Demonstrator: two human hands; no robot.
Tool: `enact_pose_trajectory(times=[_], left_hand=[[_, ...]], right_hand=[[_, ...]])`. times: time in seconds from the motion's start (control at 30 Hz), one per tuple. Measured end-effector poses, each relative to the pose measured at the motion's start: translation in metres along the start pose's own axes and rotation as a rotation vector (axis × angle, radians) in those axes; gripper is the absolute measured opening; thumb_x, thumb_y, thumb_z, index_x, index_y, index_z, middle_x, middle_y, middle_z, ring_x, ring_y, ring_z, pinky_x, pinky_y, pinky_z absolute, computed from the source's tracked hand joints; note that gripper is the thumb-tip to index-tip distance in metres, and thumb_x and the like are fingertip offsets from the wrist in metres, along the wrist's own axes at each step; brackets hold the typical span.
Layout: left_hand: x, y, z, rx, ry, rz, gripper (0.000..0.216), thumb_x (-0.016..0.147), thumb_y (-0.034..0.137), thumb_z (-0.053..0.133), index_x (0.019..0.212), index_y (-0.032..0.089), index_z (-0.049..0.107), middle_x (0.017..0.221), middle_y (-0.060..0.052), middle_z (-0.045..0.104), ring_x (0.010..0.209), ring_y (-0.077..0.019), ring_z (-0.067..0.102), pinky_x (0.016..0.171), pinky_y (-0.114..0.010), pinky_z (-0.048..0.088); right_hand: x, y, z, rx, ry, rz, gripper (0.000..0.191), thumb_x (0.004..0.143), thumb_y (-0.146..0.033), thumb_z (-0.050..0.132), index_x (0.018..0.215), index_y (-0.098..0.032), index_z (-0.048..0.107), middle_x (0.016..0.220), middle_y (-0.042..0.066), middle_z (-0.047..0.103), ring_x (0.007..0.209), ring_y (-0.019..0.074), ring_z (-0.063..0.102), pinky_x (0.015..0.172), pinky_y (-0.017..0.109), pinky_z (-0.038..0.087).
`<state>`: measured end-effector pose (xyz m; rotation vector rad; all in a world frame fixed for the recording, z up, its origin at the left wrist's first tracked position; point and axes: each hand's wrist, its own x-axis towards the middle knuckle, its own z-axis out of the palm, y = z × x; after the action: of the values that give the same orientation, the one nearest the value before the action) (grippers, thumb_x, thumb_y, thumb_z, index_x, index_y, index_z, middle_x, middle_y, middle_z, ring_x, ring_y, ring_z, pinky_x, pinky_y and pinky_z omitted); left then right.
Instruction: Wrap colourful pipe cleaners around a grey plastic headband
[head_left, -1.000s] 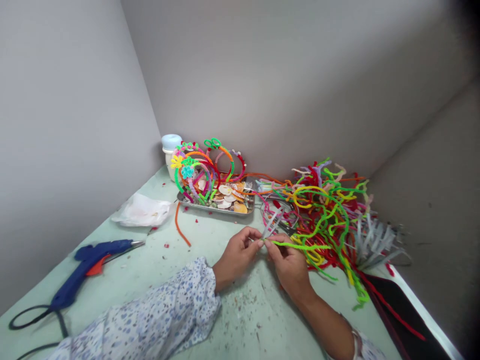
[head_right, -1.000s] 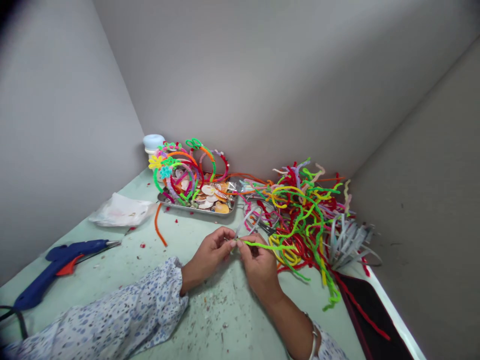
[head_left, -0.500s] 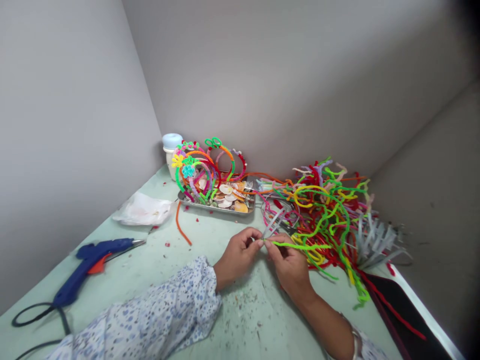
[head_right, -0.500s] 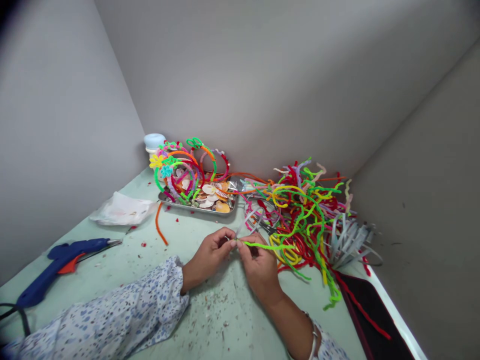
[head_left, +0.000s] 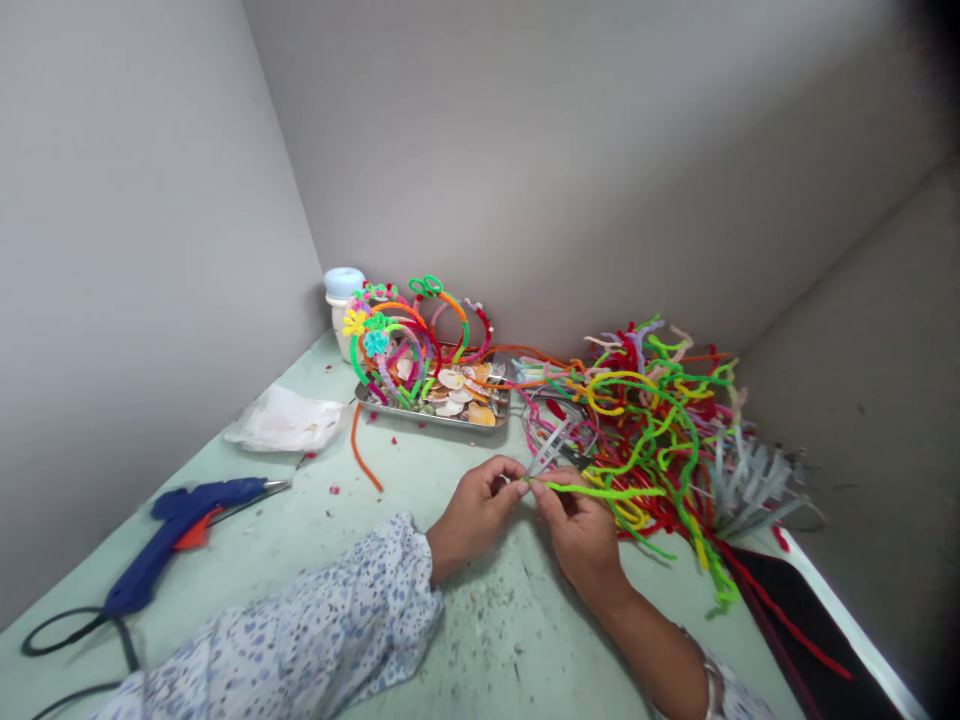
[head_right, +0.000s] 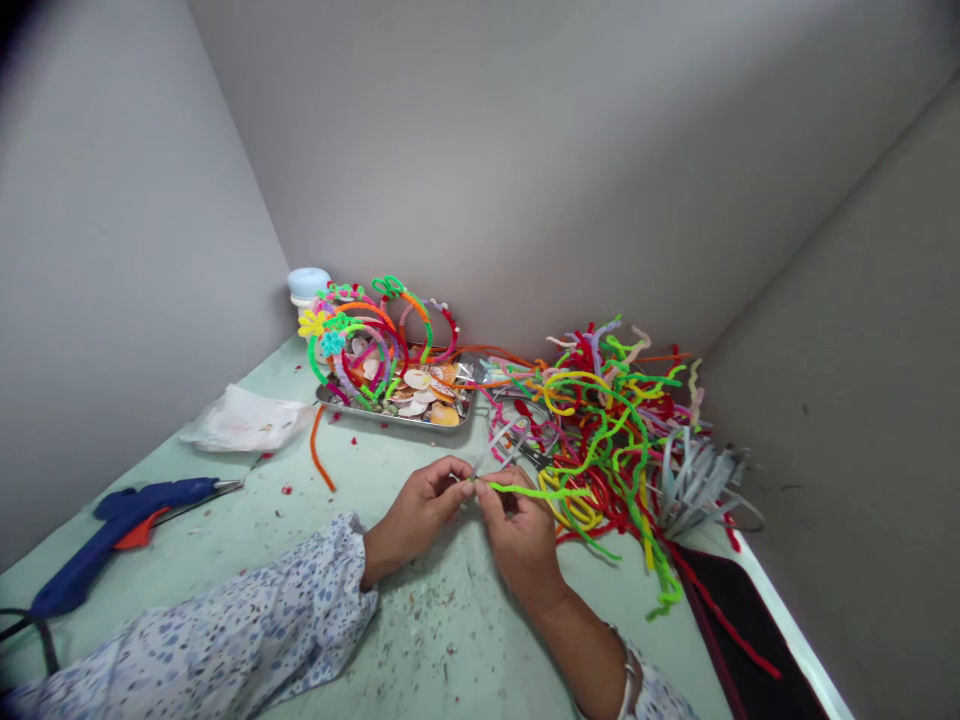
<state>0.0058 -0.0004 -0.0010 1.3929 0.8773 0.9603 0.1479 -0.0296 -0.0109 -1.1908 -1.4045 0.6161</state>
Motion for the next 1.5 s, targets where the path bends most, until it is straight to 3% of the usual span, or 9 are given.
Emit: enact_pose_trajectory(times=[0.17,0.3,0.4,0.63,0.77,0.97,1.2,1.5], left_hand=[[0.0006,0.0009,-0.0019,0.008,-0.001,0.028,0.019,0.081,0.032,0.057,0.087,0.014,0.057,0.062,0.005,0.044,0.053,-0.0069,0.036,0.051,-0.019,0.030],[0.0022,0.0004,-0.0036,-0.043,0.009,0.013,0.024,0.079,0.037,0.060,0.086,0.014,0.056,0.059,0.006,0.042,0.050,-0.0067,0.035,0.049,-0.019,0.029],[0.0028,-0.0002,-0.0038,-0.064,0.004,0.015,0.026,0.079,0.038,0.061,0.087,0.014,0.056,0.059,0.006,0.043,0.050,-0.0064,0.035,0.049,-0.019,0.028],[0.0002,0.0028,-0.0023,-0.016,-0.087,0.046,0.025,0.081,0.037,0.059,0.086,0.012,0.061,0.064,0.002,0.048,0.054,-0.0077,0.037,0.052,-0.021,0.030],[-0.0003,0.0046,-0.0010,0.028,-0.146,0.074,0.020,0.080,0.033,0.060,0.082,0.013,0.062,0.068,0.001,0.052,0.058,-0.0086,0.041,0.056,-0.021,0.033],[0.0004,0.0087,0.0002,0.014,-0.143,0.005,0.020,0.076,0.031,0.065,0.082,0.012,0.064,0.067,0.001,0.052,0.054,-0.0079,0.041,0.053,-0.021,0.033],[0.0012,0.0035,-0.0026,0.028,-0.200,0.060,0.021,0.078,0.034,0.062,0.083,0.013,0.064,0.072,0.000,0.052,0.055,-0.0075,0.041,0.052,-0.020,0.033],[-0.0009,0.0035,-0.0021,-0.035,-0.269,-0.009,0.021,0.082,0.034,0.057,0.085,0.013,0.060,0.061,0.004,0.047,0.048,-0.0060,0.040,0.048,-0.020,0.029]], right_hand=[[-0.0012,0.0000,-0.0004,-0.016,-0.001,-0.016,0.011,0.084,-0.030,0.059,0.082,-0.020,0.063,0.078,0.003,0.060,0.073,0.0175,0.056,0.066,0.030,0.047],[-0.0025,-0.0045,-0.0026,-0.009,-0.074,0.007,0.014,0.084,-0.029,0.057,0.094,-0.022,0.064,0.092,0.005,0.060,0.081,0.0187,0.057,0.064,0.028,0.048],[-0.0025,-0.0057,-0.0030,0.058,-0.106,0.059,0.019,0.085,-0.029,0.054,0.101,-0.022,0.063,0.093,0.004,0.059,0.070,0.0155,0.056,0.058,0.026,0.046],[0.0011,-0.0029,-0.0008,0.174,0.028,0.190,0.023,0.087,-0.041,0.052,0.093,-0.020,0.061,0.082,0.003,0.057,0.056,0.0125,0.050,0.049,0.025,0.042],[0.0012,-0.0019,-0.0036,0.143,0.025,0.122,0.024,0.087,-0.041,0.053,0.083,-0.020,0.062,0.077,0.002,0.057,0.061,0.0143,0.052,0.052,0.025,0.041],[0.0001,0.0001,-0.0049,0.096,0.073,0.115,0.024,0.086,-0.041,0.054,0.082,-0.020,0.064,0.072,0.001,0.057,0.067,0.0161,0.053,0.057,0.026,0.042],[0.0002,0.0018,-0.0062,0.041,0.042,0.100,0.025,0.087,-0.042,0.053,0.082,-0.020,0.064,0.071,0.001,0.056,0.066,0.0157,0.051,0.062,0.027,0.043],[0.0006,0.0038,-0.0068,0.075,0.022,0.103,0.024,0.088,-0.041,0.053,0.083,-0.020,0.064,0.069,-0.001,0.051,0.064,0.0146,0.050,0.062,0.026,0.042]])
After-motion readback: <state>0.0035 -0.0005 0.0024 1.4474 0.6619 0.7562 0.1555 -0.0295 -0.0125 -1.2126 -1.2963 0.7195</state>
